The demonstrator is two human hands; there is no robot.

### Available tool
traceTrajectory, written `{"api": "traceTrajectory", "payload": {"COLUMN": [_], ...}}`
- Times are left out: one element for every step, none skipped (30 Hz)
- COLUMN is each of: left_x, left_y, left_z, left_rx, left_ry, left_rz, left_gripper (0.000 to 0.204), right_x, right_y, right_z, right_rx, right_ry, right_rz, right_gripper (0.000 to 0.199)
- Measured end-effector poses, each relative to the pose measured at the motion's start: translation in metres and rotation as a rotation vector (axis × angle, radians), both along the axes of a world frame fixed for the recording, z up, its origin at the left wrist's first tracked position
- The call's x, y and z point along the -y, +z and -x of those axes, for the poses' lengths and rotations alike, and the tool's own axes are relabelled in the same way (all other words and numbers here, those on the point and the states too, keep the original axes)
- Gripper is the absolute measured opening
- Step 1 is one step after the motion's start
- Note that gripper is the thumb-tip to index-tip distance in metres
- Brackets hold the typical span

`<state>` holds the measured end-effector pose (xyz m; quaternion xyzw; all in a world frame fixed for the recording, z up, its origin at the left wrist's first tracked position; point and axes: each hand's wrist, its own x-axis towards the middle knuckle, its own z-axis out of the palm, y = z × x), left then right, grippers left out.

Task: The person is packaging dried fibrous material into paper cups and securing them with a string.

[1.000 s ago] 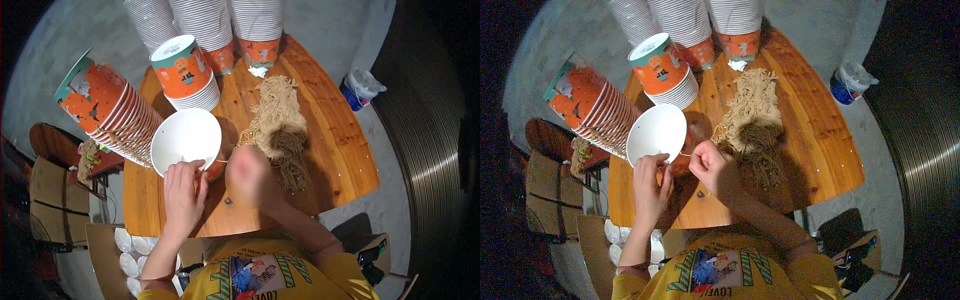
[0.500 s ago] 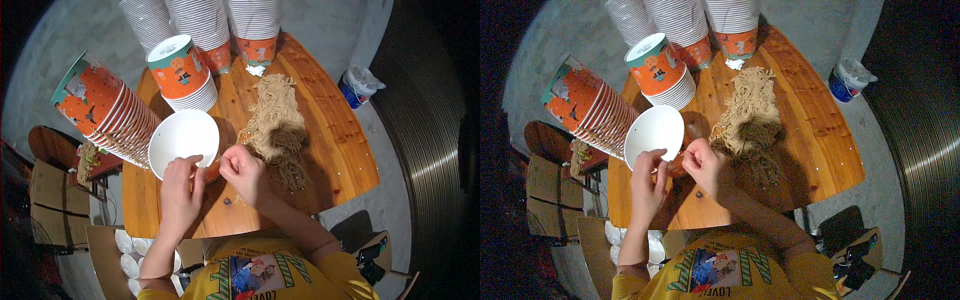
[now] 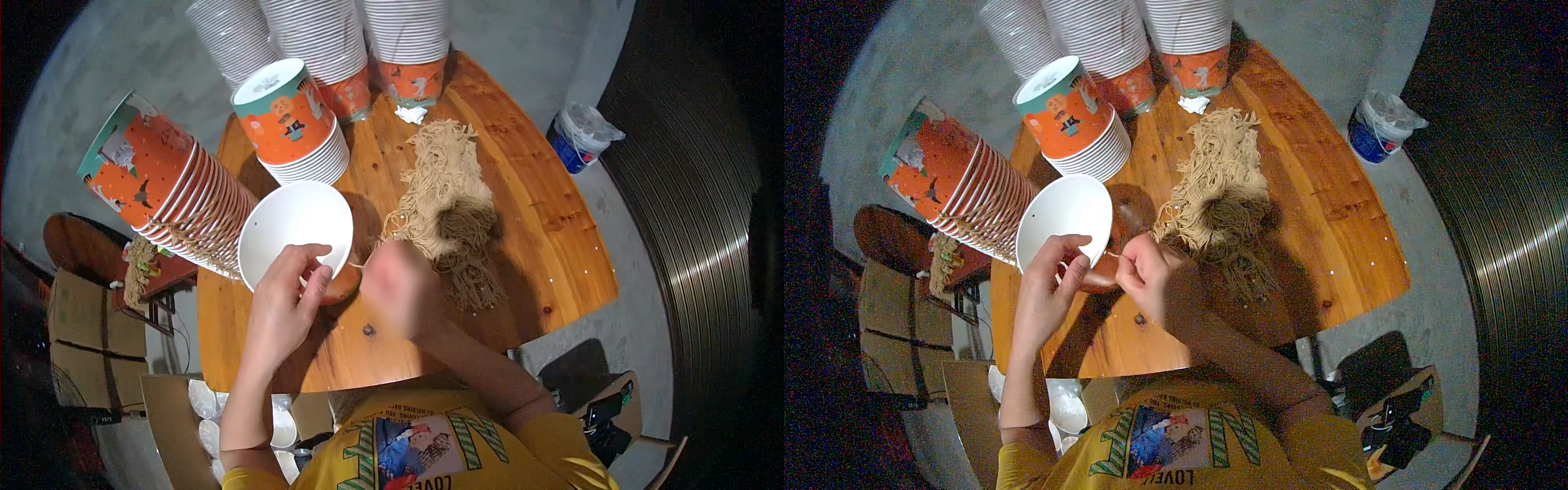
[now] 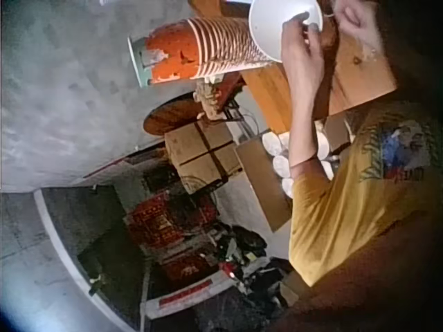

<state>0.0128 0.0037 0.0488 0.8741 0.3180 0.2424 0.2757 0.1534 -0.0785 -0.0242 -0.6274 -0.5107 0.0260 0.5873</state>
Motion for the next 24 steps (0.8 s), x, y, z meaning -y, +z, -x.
{"api": "traceTrajectory", "payload": {"left_x": [0.000, 0.000, 0.000, 0.000, 0.000, 0.000, 0.000, 0.000, -0.001, -0.001, -0.001, -0.001, -0.001, -0.001, -0.001, -0.001, 0.000, 0.000, 0.000, -0.001, -0.001, -0.001, -0.001, 0.000], "left_y": [0.000, 0.000, 0.000, 0.001, 0.001, 0.001, 0.000, -0.001, -0.001, -0.001, -0.002, -0.001, -0.001, -0.001, -0.001, -0.001, -0.001, -0.001, -0.001, -0.001, -0.001, -0.002, -0.002, -0.002], "left_z": [0.000, 0.000, 0.000, 0.001, 0.001, 0.001, 0.001, 0.001, 0.001, 0.001, 0.000, 0.000, 0.000, 0.000, 0.001, 0.001, 0.001, 0.000, 0.000, 0.000, 0.000, 0.000, 0.000, 0.000], "left_rx": [0.000, -0.004, -0.008, -0.009, -0.007, -0.004, -0.005, 0.001, 0.008, 0.007, 0.010, 0.012, 0.012, 0.012, 0.012, 0.012, 0.014, 0.016, 0.016, 0.014, 0.012, 0.011, 0.013, 0.015], "left_ry": [0.000, -0.004, -0.006, -0.005, -0.011, -0.017, -0.018, -0.022, -0.024, -0.024, -0.027, -0.031, -0.030, -0.030, -0.029, -0.029, -0.028, -0.029, -0.030, -0.033, -0.035, -0.035, -0.033, -0.032], "left_rz": [0.001, -0.001, -0.004, -0.004, -0.010, -0.016, -0.015, -0.018, -0.023, -0.023, -0.024, -0.027, -0.027, -0.025, -0.022, -0.023, -0.025, -0.027, -0.028, -0.035, -0.042, -0.042, -0.043, -0.044], "left_gripper": [0.018, 0.018, 0.018, 0.018, 0.018, 0.018, 0.018, 0.018, 0.018, 0.018, 0.018, 0.018, 0.018, 0.018, 0.018, 0.018, 0.018, 0.018, 0.018, 0.018, 0.018, 0.018, 0.018, 0.018], "right_x": [0.000, -0.001, -0.002, -0.002, -0.001, -0.001, -0.002, -0.003, -0.004, -0.005, -0.006, -0.007, -0.008, -0.008, -0.009, -0.009, -0.010, -0.011, -0.011, -0.011, -0.012, -0.012, -0.012, -0.012], "right_y": [-0.001, -0.002, -0.003, -0.004, -0.004, -0.005, -0.006, -0.006, -0.006, -0.005, -0.005, -0.004, -0.004, -0.003, -0.003, -0.003, -0.004, -0.004, -0.004, -0.004, -0.004, -0.004, -0.004, -0.004], "right_z": [0.000, -0.001, -0.001, -0.001, -0.001, -0.001, -0.001, -0.001, -0.001, -0.001, 0.000, 0.000, 0.000, 0.000, 0.000, 0.000, 0.000, -0.001, -0.001, -0.002, -0.003, -0.003, -0.003, -0.003], "right_rx": [0.000, 0.063, 0.126, 0.125, 0.172, 0.218, 0.218, 0.238, 0.259, 0.258, 0.272, 0.286, 0.286, 0.296, 0.307, 0.307, 0.308, 0.310, 0.310, 0.316, 0.321, 0.320, 0.325, 0.330], "right_ry": [0.000, -0.004, -0.006, -0.005, -0.003, -0.003, -0.003, -0.019, -0.034, -0.033, -0.040, -0.048, -0.047, -0.057, -0.065, -0.064, -0.080, -0.097, -0.098, -0.103, -0.107, -0.107, -0.103, -0.100], "right_rz": [0.001, -0.035, -0.071, -0.071, -0.078, -0.084, -0.083, -0.103, -0.125, -0.125, -0.141, -0.157, -0.158, -0.158, -0.158, -0.159, -0.166, -0.172, -0.173, -0.170, -0.168, -0.168, -0.176, -0.183], "right_gripper": [0.015, 0.015, 0.015, 0.015, 0.017, 0.019, 0.019, 0.019, 0.019, 0.019, 0.019, 0.019, 0.019, 0.019, 0.019, 0.019, 0.019, 0.020, 0.020, 0.020, 0.020, 0.020, 0.020, 0.020]}}
